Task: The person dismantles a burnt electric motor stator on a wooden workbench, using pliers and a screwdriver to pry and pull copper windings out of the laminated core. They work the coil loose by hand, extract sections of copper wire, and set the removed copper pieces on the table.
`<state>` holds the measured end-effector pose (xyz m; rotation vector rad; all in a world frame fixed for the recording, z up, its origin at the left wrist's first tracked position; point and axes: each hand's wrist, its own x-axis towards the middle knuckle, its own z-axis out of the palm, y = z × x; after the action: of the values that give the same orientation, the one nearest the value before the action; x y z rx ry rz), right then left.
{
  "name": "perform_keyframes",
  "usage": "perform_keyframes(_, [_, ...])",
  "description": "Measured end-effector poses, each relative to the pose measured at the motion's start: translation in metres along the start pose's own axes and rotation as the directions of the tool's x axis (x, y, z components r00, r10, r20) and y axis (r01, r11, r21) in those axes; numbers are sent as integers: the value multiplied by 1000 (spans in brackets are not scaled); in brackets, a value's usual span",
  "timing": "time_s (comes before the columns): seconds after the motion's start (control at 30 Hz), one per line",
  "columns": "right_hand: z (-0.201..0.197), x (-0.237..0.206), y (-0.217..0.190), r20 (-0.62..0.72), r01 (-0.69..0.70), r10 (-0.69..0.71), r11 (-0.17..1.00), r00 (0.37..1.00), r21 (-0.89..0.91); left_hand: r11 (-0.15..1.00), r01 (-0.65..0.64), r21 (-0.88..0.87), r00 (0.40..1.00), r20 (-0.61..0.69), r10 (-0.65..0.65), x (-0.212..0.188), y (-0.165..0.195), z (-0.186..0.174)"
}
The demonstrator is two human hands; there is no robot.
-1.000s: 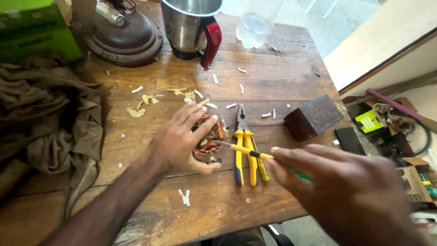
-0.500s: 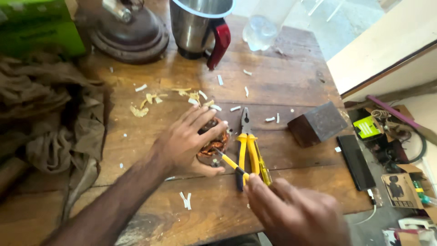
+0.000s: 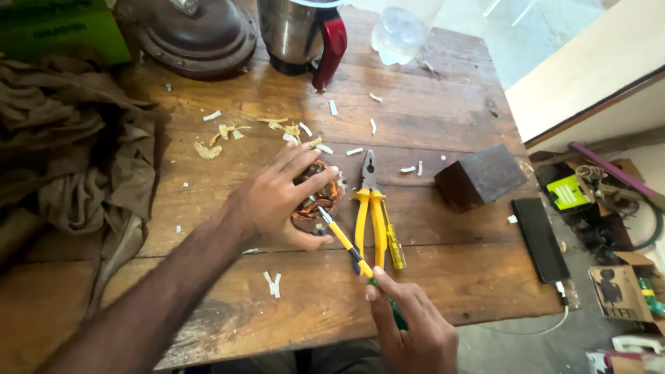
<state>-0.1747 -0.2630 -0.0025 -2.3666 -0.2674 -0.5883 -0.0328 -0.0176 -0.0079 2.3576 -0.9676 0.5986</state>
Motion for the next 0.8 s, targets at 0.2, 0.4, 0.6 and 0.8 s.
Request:
perform_keyframes(0.2, [8,0,4,132,-385,364,897,922,217,996,73,46,997,14,-73,-2,4,3])
perform_keyframes(0.4, [29,-23,2,23,58,-59,997,998,46,991,129,-23,991,31,-128,-5,7,6])
perform_keyframes(0.6, [-16,-8,43,162,-279,237,901,958,333,998,69,-5,997,-38,-69,2,14,0])
perform_keyframes(0.8, [-41,22,74,75,-252,248,966,966,54,935,207,-287,976,-5,-218,-6,14,-6])
